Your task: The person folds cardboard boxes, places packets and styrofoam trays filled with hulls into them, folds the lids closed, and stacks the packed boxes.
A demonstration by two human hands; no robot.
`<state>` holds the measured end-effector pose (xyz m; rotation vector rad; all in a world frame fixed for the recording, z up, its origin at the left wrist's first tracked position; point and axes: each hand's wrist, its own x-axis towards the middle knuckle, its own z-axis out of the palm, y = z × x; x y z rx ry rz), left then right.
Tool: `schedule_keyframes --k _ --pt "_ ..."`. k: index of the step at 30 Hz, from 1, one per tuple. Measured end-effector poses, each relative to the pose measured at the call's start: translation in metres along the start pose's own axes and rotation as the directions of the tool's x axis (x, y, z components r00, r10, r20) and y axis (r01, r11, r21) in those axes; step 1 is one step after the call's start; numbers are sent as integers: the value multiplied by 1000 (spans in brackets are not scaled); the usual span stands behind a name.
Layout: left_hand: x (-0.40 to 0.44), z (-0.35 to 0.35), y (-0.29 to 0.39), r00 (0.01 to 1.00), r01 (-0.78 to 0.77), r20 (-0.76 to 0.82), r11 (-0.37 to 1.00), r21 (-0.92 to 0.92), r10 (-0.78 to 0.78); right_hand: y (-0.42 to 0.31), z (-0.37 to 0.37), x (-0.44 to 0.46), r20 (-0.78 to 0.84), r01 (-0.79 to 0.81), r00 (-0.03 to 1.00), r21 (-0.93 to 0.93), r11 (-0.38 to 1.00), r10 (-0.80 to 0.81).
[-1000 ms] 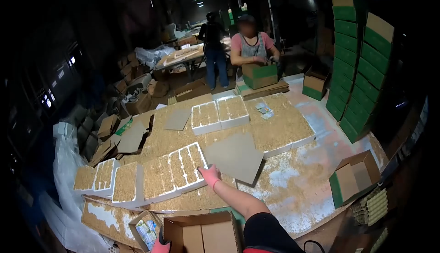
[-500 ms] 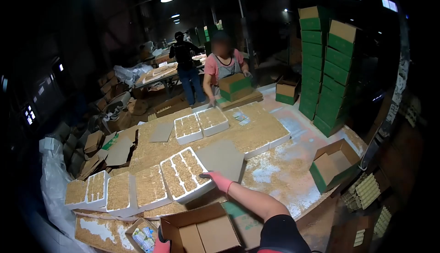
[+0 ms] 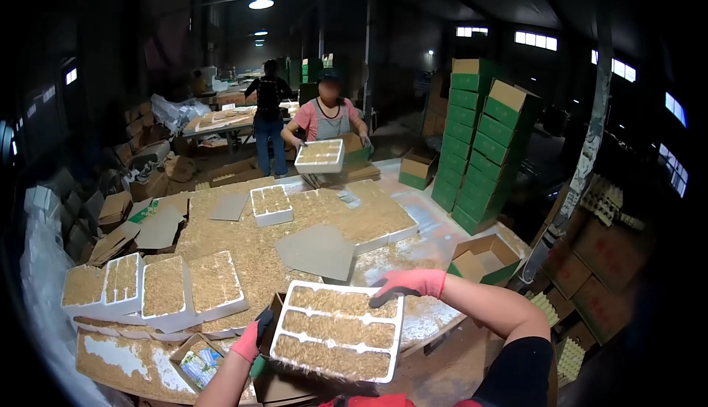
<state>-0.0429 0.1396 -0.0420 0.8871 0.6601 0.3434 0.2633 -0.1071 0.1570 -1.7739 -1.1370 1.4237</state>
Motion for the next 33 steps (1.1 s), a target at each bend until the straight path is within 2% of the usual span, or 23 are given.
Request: schedule_keyframes --k 1,2,3,4,5,6,8,9,10,12,14,15,16,17,18,20,22,24,26,27,28,30,33 --pt "9 -7 -5 993 108 -46 993 54 -105 -5 -1 3 146 194 976 -239 951 -163" --pt "11 -15 -10 974 -222 56 883 415 219 -7 -5 12 323 402 904 -423 812 -279" --pt "11 -23 -14 850 -501 262 548 670 456 -2 -5 32 377 427 887 -449 785 -266" --pt "11 -29 -18 657 -657 523 71 750 543 5 -4 47 351 422 893 -442 791 -280" --pt "7 -26 -21 889 -415 202 537 734 410 -5 10 63 276 205 955 -349 914 -108" --pt "-30 -2 4 890 -432 218 585 686 401 -17 24 80 228 -29 970 -236 971 84" --pt "-61 9 15 976 -151 -77 888 435 203 2 34 124 257 32 963 -424 905 87" --pt "-70 4 15 956 -186 -101 838 512 274 -27 53 95 203 67 977 -577 814 63" --pt "-78 5 15 969 -137 -140 911 389 206 7 60 114 161 276 952 -819 502 -261" --pt "-89 16 18 933 -40 -247 759 650 261 39 79 127 294 273 775 -954 -123 -559" --pt "-59 5 -4 873 -184 -212 700 690 439 55 90 132 217 312 685 -950 11 -695" --pt "-27 -18 -28 810 -205 -242 645 736 534 105 90 172 222 408 812 -876 255 -540" --pt "-19 -35 -52 744 -197 -267 584 788 612 97 90 170 232 380 858 -886 264 -458" --pt "-35 -19 -36 869 -124 -292 747 653 399 119 88 190 197 420 848 -816 398 -492" --pt "-49 5 -10 944 4 -290 875 485 156 59 80 156 279 337 941 -826 453 -191" --pt "-52 27 4 915 60 -339 759 648 217 79 82 186 398 394 916 -863 317 -57" --pt "-43 19 -6 885 -12 -349 764 645 308 83 77 207 567 606 790 -781 154 -232" --pt "-48 40 10 885 -40 -341 781 623 318 18 41 181 367 668 718 -602 438 -591" --pt "-45 33 2 852 52 -407 721 692 330 29 -11 235 -160 418 651 -740 526 -742" --pt "-45 30 -2 851 53 -412 727 684 325 53 -31 258 -197 108 662 -930 352 -723" --pt "-46 27 -4 851 55 -416 734 677 321 82 -52 283 -241 -222 655 -967 123 -716" --pt "-50 27 0 859 73 -413 728 682 301 181 -55 340 -145 -244 734 -968 -59 -663" --pt "-53 37 3 863 84 -432 770 633 260 164 -48 344 -183 -156 769 -983 98 -612"
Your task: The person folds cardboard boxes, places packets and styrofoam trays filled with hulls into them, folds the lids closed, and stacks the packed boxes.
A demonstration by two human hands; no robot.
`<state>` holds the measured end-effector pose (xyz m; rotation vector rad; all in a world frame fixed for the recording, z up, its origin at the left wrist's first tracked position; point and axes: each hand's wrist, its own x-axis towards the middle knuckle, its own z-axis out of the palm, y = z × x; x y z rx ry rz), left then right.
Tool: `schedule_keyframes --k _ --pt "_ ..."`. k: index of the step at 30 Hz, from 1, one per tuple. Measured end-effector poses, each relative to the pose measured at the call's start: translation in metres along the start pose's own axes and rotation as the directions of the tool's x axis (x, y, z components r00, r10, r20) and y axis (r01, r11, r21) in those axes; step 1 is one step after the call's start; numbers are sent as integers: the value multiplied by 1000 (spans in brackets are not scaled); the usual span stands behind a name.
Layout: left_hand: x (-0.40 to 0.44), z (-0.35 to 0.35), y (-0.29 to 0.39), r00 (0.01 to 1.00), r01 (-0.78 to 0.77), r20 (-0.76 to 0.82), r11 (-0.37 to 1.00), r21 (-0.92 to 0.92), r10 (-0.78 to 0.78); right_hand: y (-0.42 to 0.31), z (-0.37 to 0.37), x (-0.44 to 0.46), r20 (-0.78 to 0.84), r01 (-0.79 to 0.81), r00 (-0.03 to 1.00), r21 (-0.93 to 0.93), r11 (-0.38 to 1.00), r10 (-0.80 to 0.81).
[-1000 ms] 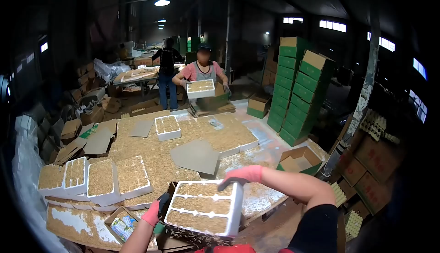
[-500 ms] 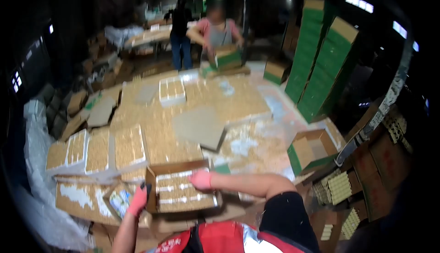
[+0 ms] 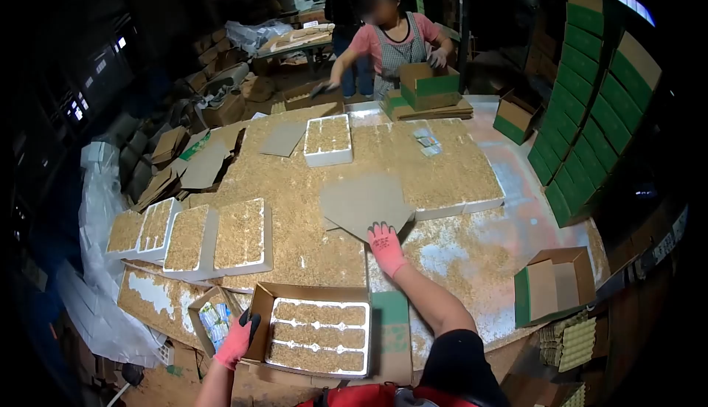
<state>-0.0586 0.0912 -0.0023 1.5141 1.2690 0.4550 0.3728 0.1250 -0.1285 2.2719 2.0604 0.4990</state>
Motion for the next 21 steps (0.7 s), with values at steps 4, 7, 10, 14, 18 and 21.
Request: schedule_keyframes --k 4,7,10,14,18,21 --pt "2 0 -27 1000 -13 14 988 -153 15 -2 -171 -11 -365 96 925 496 863 107" --pt "-1 2 -24 996 -59 36 907 -418 81 -36 -278 -73 -323 602 798 467 647 -509" --pt "-12 -10 -5 987 -32 119 848 -529 112 -84 -240 -131 -211 834 525 322 449 -824" --pt "-2 -12 -21 960 -174 105 843 -509 261 -99 -253 -149 29 857 398 344 383 -917" --pt "1 -8 -23 980 -67 118 830 -553 158 -102 -231 -162 80 817 450 366 446 -889" --pt "-2 -14 -27 965 26 219 782 -623 143 -96 -288 -138 505 579 494 416 701 -708"
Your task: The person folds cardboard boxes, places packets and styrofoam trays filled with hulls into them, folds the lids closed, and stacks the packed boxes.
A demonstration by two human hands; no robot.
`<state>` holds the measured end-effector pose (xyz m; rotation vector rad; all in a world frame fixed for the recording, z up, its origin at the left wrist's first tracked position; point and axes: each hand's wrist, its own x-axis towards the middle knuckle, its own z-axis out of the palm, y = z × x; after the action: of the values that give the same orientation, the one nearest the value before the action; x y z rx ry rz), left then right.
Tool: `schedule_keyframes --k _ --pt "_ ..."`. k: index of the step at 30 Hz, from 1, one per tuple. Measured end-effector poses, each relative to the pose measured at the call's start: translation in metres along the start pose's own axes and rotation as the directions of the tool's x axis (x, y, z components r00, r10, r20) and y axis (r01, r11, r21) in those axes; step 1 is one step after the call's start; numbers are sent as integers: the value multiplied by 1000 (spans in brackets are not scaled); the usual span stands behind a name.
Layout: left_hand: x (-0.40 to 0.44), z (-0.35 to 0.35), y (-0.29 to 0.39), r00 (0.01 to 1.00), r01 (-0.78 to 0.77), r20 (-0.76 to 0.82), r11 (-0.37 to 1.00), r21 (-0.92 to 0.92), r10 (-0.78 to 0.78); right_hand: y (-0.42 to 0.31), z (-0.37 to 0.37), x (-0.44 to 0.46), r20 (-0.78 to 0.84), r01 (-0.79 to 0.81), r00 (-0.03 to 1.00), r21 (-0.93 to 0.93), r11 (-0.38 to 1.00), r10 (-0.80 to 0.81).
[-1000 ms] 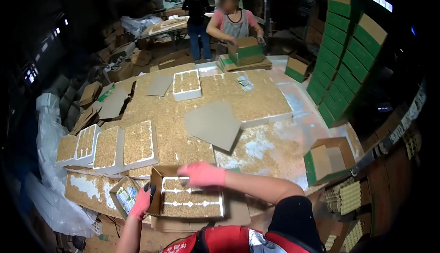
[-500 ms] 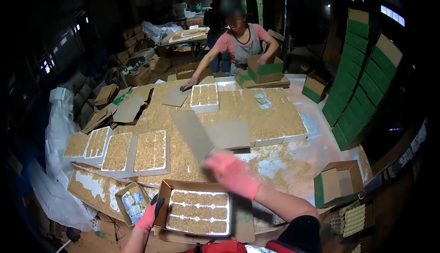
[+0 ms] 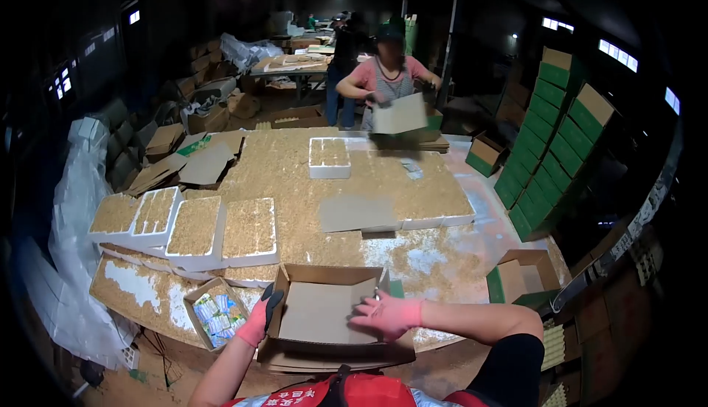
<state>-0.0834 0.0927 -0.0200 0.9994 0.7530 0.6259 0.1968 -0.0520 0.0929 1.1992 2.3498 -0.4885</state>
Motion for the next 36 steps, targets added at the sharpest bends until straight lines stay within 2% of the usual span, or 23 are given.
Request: schedule_keyframes --k 2,4,5,6,8,10,11,12,13,14,15,16,17,18,19,20,21,22,24,30,34,35,36 --pt "6 -3 0 1000 12 -26 1000 4 -12 10 -45 -22 -6 -8 1000 88 996 9" --pt "7 8 -1 995 22 -96 999 23 -20 19 -34 4 -263 58 964 326 944 32" --pt "12 8 -9 997 7 -71 1000 -6 -7 11 -32 24 -212 -1 976 245 970 55" --pt "17 6 -16 998 -17 -69 999 -37 15 15 -7 56 -235 56 972 291 955 14" --pt "13 1 -18 987 -83 -125 984 159 103 8 32 93 -94 20 996 74 997 -13" --pt "-6 -5 -14 952 -229 -143 941 250 270 -1 15 89 -96 20 995 142 990 -6" --pt "-6 -31 -23 973 -112 -176 973 201 148 12 16 86 -187 90 981 201 975 -52" --pt "-22 -42 2 938 117 -341 980 161 -56 19 19 82 -275 149 959 269 951 -73" --pt "-13 -93 -36 878 -71 -415 923 379 238 12 6 74 -321 104 947 280 954 -9" --pt "-23 -113 -22 793 109 -547 821 560 268 6 -10 64 -370 51 927 286 957 61" --pt "-21 -148 -28 721 266 -627 719 643 294 3 -15 60 -429 41 900 263 964 79" --pt "-15 -174 -30 635 435 -712 622 650 299 1 -15 62 -409 31 908 276 961 88" --pt "2 -221 -64 580 522 -696 463 716 422 -1 -14 65 -390 19 916 285 958 98" --pt "6 -230 -66 601 588 -671 328 739 435 -4 -12 67 -367 2 923 297 955 112" --pt "13 -243 -74 600 605 -677 313 732 425 -8 -9 69 -353 -12 926 332 943 136" --pt "22 -254 -82 601 618 -682 298 727 416 -12 -6 71 -405 7 909 248 969 97" --pt "23 -259 -80 629 527 -655 391 755 418 -15 -7 72 -417 -4 902 256 967 114" --pt "25 -272 -97 601 491 -623 383 782 501 -21 -4 69 -422 -8 897 275 961 128" --pt "17 -285 -97 651 434 -629 471 768 425 -27 -5 66 -408 -51 895 306 951 179" --pt "4 -277 -72 799 478 -537 257 840 271 -29 -6 52 -495 -42 843 329 944 210" --pt "-1 -278 -69 679 584 -601 187 790 421 -22 -1 30 -529 -3 835 274 962 153" --pt "-11 -264 -62 601 520 -507 179 835 618 -21 0 20 -525 0 838 269 963 146" --pt "-11 -253 -51 540 538 -570 267 799 619 -19 0 8 -531 -17 832 267 964 161"
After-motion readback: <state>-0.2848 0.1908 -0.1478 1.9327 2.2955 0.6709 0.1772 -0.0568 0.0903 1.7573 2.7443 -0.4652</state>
